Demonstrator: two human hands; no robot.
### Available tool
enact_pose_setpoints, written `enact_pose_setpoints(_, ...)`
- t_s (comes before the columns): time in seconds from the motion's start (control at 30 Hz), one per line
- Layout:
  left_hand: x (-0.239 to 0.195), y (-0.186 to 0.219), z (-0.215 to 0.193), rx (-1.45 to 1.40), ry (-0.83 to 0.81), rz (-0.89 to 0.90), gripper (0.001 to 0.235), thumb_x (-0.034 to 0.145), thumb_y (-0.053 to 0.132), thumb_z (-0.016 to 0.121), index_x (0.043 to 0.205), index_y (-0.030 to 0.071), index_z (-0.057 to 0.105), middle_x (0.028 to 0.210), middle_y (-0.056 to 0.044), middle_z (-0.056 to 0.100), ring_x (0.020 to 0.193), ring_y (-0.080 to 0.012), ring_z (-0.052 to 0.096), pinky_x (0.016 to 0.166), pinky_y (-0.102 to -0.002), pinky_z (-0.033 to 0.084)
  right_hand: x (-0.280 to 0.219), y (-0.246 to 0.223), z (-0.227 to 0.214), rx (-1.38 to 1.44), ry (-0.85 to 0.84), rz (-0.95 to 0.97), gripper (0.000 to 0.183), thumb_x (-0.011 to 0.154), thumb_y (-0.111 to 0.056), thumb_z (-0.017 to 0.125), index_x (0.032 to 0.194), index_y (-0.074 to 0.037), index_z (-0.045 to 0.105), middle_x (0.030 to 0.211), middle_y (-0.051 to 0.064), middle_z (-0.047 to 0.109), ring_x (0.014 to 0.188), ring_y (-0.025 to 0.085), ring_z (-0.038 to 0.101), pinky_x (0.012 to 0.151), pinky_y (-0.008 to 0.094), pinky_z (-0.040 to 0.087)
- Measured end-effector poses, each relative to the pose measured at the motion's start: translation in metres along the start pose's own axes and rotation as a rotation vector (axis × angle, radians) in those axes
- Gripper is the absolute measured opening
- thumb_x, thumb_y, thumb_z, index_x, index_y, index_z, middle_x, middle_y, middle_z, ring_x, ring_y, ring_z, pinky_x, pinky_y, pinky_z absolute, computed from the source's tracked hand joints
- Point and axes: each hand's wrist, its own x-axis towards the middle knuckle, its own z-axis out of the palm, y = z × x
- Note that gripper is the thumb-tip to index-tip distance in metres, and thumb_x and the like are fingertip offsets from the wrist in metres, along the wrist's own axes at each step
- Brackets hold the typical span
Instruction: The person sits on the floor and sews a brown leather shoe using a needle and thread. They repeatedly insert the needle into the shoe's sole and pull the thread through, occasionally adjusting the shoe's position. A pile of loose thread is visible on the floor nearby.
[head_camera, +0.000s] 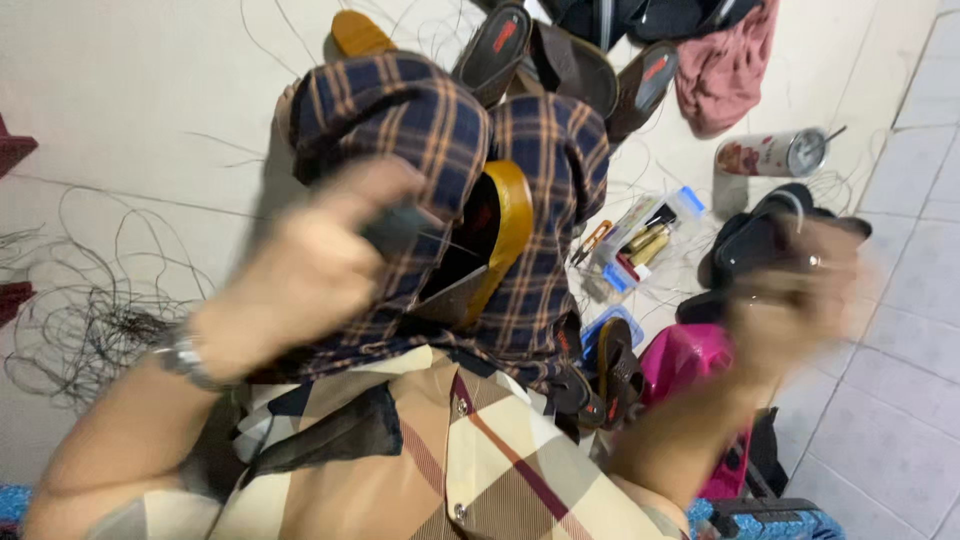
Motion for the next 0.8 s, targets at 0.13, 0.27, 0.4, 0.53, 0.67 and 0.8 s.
enact_pose_setpoints(0.13, 0.033, 0.038, -0.017, -0.040, -0.593, -0.200, 0.047, 0.100, 0.044, 0.050, 0.075, 0.007, 0.065, 0.069, -0.020, 0.070, 0.077, -0.0489, 0.070, 0.064, -0.056, 0.052, -0.078, -0.147, -0.067, 1.043, -0.865, 0.008, 0.045, 0.078, -0.029, 0.085, 0.120, -0.018, 0.074, 0.112, 0.003, 0.077, 0.102, 0.027, 0.073, 0.091, 0.038, 0.055)
enact_pose_setpoints(0.27, 0.058, 0.034, -0.033, -0.340, -1.069, -0.177, 0.059, 0.101, 0.053, 0.047, 0.084, -0.002, 0.061, 0.081, -0.033, 0.067, 0.091, -0.0540, 0.066, 0.075, -0.058, 0.049, -0.094, -0.160, -0.059, 1.125, -0.876, 0.063, 0.006, 0.085, -0.018, 0.079, 0.085, -0.013, 0.075, 0.059, 0.008, 0.065, 0.055, 0.032, 0.065, 0.055, 0.036, 0.050)
enact_pose_setpoints(0.4, 0.061, 0.048, 0.017, -1.429, -0.418, -0.339, 0.024, 0.105, 0.017, 0.052, 0.083, 0.011, 0.060, 0.049, 0.011, 0.041, 0.037, 0.0004, 0.035, 0.032, -0.016, 0.026, -0.115, -0.157, -0.046, 1.287, -0.881, 0.269, 0.011, 0.086, -0.016, 0.078, 0.075, -0.013, 0.076, 0.046, -0.001, 0.052, 0.043, 0.014, 0.046, 0.047, 0.026, 0.041)
enact_pose_setpoints(0.53, 0.075, 0.068, 0.053, -1.762, 0.223, -0.544, 0.023, 0.105, 0.013, 0.056, 0.082, 0.008, 0.058, 0.048, 0.006, 0.033, 0.030, -0.0026, 0.029, 0.025, -0.019, 0.026, -0.124, -0.171, -0.030, 1.542, -0.710, 0.475, 0.018, 0.083, -0.004, 0.078, 0.067, -0.001, 0.070, 0.048, 0.002, 0.047, 0.046, 0.012, 0.038, 0.047, 0.026, 0.038)
enact_pose_setpoints(0.67, 0.057, 0.051, 0.019, -1.733, 0.095, -0.597, 0.041, 0.103, 0.015, 0.061, 0.064, 0.013, 0.049, 0.043, 0.009, 0.030, 0.029, -0.0002, 0.029, 0.024, -0.015, 0.024, -0.091, -0.161, -0.059, 1.318, -0.858, 0.228, 0.010, 0.087, -0.017, 0.077, 0.080, -0.010, 0.077, 0.055, 0.008, 0.063, 0.048, 0.019, 0.053, 0.051, 0.033, 0.043)
enact_pose_setpoints(0.8, 0.007, 0.045, 0.025, -0.468, -0.371, -0.444, 0.038, 0.085, 0.039, 0.072, 0.075, 0.003, 0.069, 0.066, -0.020, 0.071, 0.063, -0.0357, 0.070, 0.053, -0.046, 0.052, -0.058, -0.170, -0.092, 1.149, -0.825, 0.030, 0.012, 0.088, -0.020, 0.077, 0.090, -0.009, 0.073, 0.054, 0.009, 0.058, 0.043, 0.029, 0.054, 0.046, 0.035, 0.043)
